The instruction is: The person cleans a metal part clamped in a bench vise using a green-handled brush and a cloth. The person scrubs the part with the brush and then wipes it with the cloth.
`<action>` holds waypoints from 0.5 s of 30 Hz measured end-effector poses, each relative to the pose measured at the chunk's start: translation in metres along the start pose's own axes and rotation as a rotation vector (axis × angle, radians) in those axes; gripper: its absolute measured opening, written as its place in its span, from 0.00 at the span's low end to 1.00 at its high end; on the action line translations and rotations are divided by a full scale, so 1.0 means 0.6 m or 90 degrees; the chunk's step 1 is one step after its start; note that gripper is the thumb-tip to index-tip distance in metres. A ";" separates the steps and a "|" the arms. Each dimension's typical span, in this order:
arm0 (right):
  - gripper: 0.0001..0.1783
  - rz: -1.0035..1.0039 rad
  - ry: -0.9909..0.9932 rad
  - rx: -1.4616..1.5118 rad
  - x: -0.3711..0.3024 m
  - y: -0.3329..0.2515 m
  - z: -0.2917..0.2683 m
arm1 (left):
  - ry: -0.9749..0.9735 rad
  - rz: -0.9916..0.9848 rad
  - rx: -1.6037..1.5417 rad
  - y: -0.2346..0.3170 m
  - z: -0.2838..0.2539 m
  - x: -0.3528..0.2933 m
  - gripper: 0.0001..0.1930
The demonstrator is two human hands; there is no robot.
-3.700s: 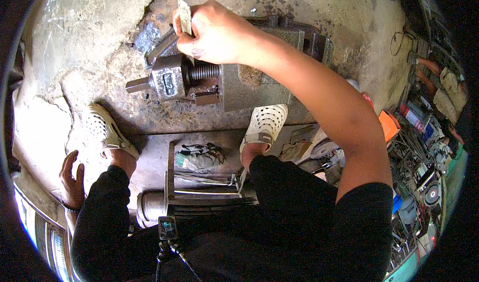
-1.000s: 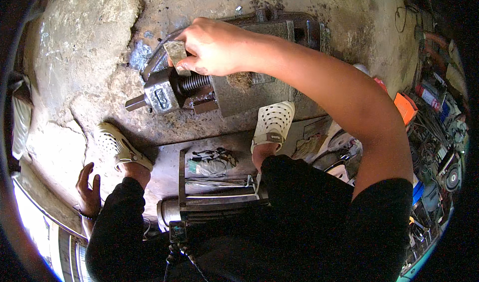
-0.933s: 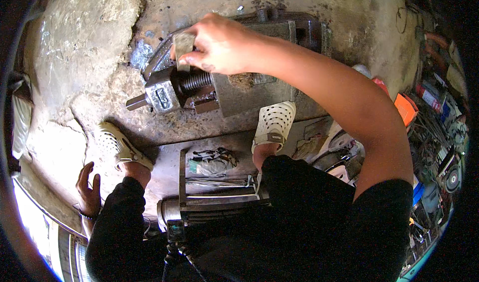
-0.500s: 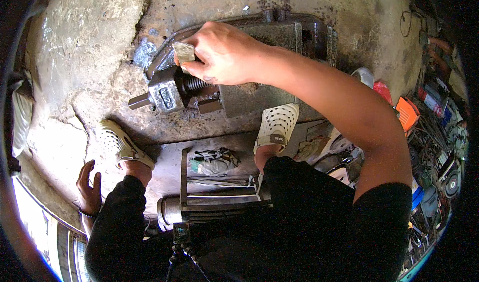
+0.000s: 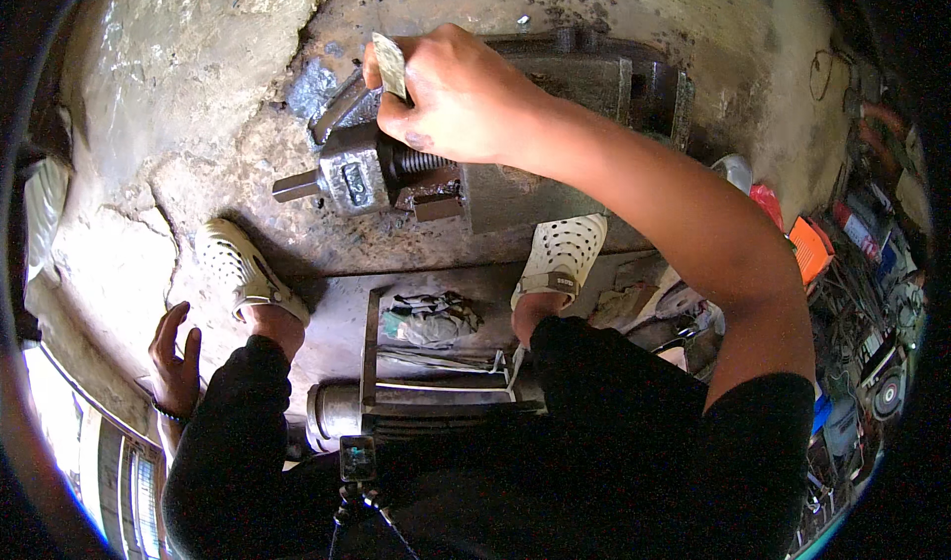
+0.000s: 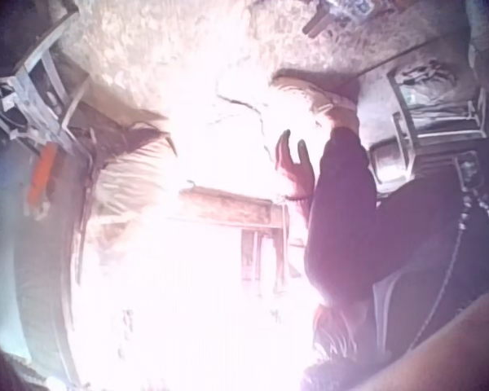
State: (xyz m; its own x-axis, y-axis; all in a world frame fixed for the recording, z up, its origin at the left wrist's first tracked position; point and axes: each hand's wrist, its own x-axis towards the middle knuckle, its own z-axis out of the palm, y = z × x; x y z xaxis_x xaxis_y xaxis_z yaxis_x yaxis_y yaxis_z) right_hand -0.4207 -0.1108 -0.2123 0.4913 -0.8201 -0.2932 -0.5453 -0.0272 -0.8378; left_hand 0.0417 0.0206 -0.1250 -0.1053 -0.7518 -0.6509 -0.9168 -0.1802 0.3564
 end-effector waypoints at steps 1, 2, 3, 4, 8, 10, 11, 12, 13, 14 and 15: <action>0.07 0.017 -0.007 0.003 0.005 0.000 0.003 | 0.000 -0.003 0.003 0.000 0.000 0.000 0.20; 0.07 -0.027 -0.011 -0.052 0.011 0.000 0.005 | 0.000 -0.005 0.005 0.000 0.000 -0.001 0.20; 0.07 -0.013 -0.043 -0.065 0.018 0.000 0.005 | 0.001 -0.014 0.011 0.000 0.000 -0.001 0.20; 0.06 -0.007 -0.070 -0.087 0.025 0.001 0.005 | 0.002 -0.005 0.005 0.000 0.000 -0.001 0.20; 0.04 -0.074 0.009 -0.032 0.044 0.000 0.011 | 0.009 0.000 0.001 0.000 0.000 -0.002 0.20; 0.02 -0.038 0.060 0.022 0.038 -0.003 0.006 | 0.011 -0.004 -0.001 -0.001 0.000 -0.003 0.20; 0.02 -0.053 0.035 0.068 0.031 -0.004 -0.004 | 0.014 -0.004 -0.004 -0.001 0.000 -0.004 0.20; 0.02 -0.038 0.011 0.005 0.029 -0.005 -0.005 | 0.014 -0.019 0.000 -0.002 0.000 -0.005 0.20; 0.03 -0.076 -0.001 -0.044 0.027 -0.006 0.000 | 0.015 -0.005 -0.005 -0.002 0.000 -0.005 0.20; 0.03 -0.058 -0.031 -0.029 0.027 -0.005 0.005 | 0.013 -0.006 -0.004 -0.003 0.000 -0.005 0.20; 0.03 -0.045 -0.058 -0.021 0.030 -0.003 0.010 | 0.012 -0.018 0.004 -0.004 0.001 -0.006 0.20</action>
State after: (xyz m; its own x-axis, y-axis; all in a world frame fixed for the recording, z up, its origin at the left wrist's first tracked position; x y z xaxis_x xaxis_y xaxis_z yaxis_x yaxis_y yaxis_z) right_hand -0.4069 -0.1219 -0.2187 0.5885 -0.7598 -0.2763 -0.5286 -0.1029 -0.8426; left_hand 0.0439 0.0238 -0.1238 -0.0725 -0.7587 -0.6474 -0.9218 -0.1969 0.3340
